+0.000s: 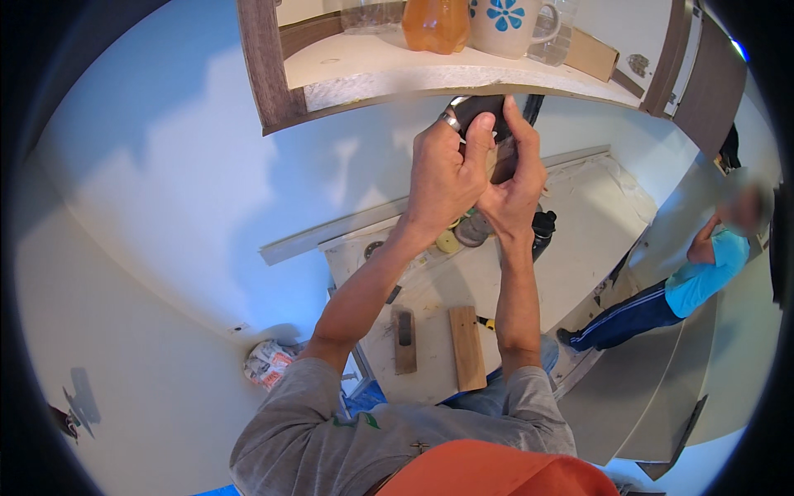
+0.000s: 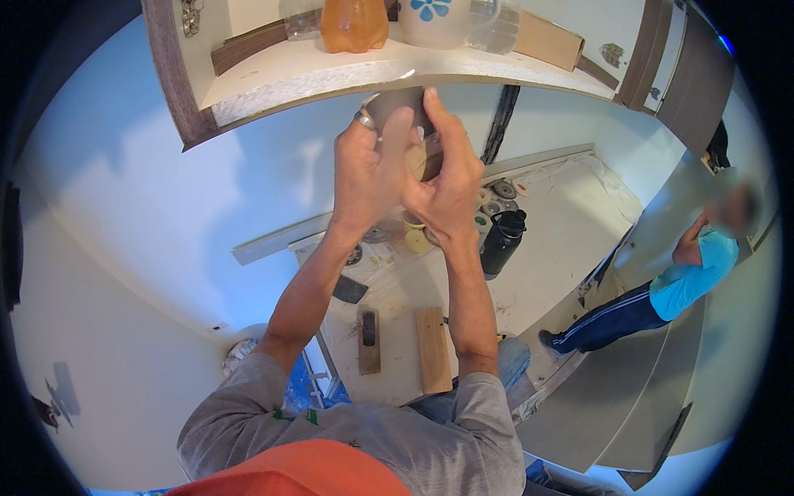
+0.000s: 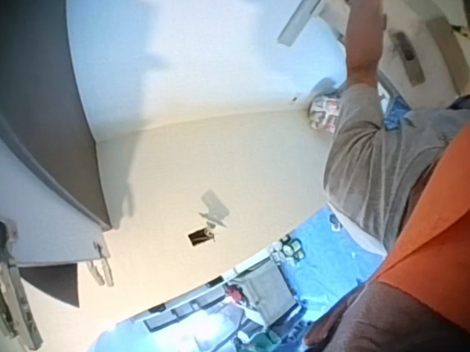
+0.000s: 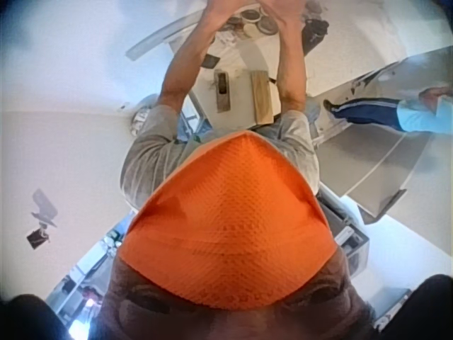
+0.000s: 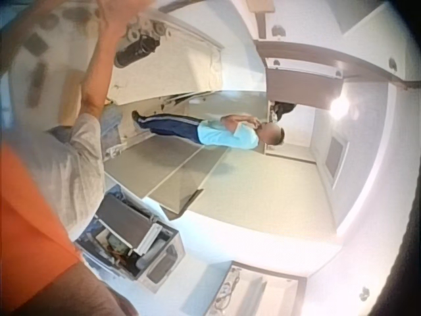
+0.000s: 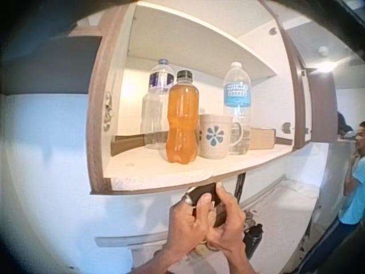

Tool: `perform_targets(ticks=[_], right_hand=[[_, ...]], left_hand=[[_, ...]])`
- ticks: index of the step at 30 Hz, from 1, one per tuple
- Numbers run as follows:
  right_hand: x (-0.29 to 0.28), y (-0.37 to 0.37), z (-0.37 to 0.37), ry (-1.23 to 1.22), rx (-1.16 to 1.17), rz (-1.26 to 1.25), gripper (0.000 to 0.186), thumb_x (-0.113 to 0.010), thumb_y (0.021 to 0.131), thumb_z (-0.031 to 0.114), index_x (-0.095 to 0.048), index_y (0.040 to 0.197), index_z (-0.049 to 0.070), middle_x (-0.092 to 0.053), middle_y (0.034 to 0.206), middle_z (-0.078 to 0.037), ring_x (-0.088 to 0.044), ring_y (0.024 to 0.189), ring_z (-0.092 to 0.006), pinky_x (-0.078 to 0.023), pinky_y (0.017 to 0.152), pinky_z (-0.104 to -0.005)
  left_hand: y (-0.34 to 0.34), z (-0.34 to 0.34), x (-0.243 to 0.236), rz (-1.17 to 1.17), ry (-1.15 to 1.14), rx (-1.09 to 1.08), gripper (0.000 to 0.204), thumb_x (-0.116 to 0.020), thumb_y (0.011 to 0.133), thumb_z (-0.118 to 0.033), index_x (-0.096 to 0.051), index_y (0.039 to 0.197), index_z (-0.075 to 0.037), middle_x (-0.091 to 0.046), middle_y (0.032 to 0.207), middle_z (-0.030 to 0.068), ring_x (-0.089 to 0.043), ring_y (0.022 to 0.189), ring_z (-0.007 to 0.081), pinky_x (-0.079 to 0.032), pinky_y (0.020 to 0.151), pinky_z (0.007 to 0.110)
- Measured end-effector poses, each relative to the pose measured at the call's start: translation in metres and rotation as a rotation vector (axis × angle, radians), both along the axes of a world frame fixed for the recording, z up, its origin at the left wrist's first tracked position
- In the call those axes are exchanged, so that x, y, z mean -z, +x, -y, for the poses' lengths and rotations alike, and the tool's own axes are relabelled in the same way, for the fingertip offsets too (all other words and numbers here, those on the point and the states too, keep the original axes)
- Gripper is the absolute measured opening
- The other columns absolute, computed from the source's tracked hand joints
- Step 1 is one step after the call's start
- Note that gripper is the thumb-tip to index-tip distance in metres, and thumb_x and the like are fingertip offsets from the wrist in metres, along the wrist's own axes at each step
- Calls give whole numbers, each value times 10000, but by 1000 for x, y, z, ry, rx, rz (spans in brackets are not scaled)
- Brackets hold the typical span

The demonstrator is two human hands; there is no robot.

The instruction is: The person uses a utility knife to cut a small wooden plank on a countertop. They then use a sanding block to smooth the edges of the cut wood.

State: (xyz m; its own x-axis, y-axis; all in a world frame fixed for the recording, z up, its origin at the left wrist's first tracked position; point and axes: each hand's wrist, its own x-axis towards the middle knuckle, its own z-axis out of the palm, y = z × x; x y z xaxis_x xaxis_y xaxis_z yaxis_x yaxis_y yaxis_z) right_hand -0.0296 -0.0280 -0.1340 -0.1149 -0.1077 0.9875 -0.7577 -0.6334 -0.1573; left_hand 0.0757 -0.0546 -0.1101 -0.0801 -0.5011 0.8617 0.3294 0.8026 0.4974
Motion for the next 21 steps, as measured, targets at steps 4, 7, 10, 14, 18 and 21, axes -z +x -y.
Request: perform_targets(ticks=[4,7,10,14,18,21], right_hand=[[-13,-9,2,-109,78,-124,634,-798,791,104,-571,1370,-18,-677,1046,-114,-611,783,-150,-513,681,-275],[-6,-2,-7,57,13,14,623,-789,794,95,-575,1368,-17,-693,1083,-136,-665,864,-187,-535,737,-294],[0,11,-20,206,35,76,624,-781,795,82,-572,1376,-17,-693,1067,-136,-659,848,-185,-532,730,-289],[0,23,-13,16,76,-32,629,-774,797,72,-569,1387,-7,-701,1127,-160,-692,900,-205,-548,764,-296],[1,21,-16,141,-7,48,628,-774,798,74,-569,1386,-3,-690,1206,-193,-703,1043,-266,-552,876,-339],[-4,16,-12,65,48,-25,629,-778,799,77,-569,1387,-5,-695,1157,-169,-688,940,-215,-545,803,-306]], left_hand=[[-5,-1,-7,-12,19,21,257,-582,1034,-186,-635,939,47,-678,724,119,-655,624,182,-504,567,329],[-1,-1,-3,-19,9,44,248,-584,1032,-188,-643,957,41,-678,724,116,-660,628,185,-506,569,331],[10,-4,1,61,23,-17,241,-584,1034,-190,-655,981,35,-678,729,105,-658,637,181,-507,584,327],[20,-6,6,33,75,0,240,-580,1037,-193,-670,1027,29,-666,730,91,-640,659,158,-502,604,318],[21,-4,5,29,38,24,232,-578,1038,-182,-672,1047,31,-668,740,95,-635,659,153,-500,598,315],[17,-6,2,16,30,0,228,-575,1038,-174,-672,1053,32,-672,746,97,-637,662,150,-501,595,312]])
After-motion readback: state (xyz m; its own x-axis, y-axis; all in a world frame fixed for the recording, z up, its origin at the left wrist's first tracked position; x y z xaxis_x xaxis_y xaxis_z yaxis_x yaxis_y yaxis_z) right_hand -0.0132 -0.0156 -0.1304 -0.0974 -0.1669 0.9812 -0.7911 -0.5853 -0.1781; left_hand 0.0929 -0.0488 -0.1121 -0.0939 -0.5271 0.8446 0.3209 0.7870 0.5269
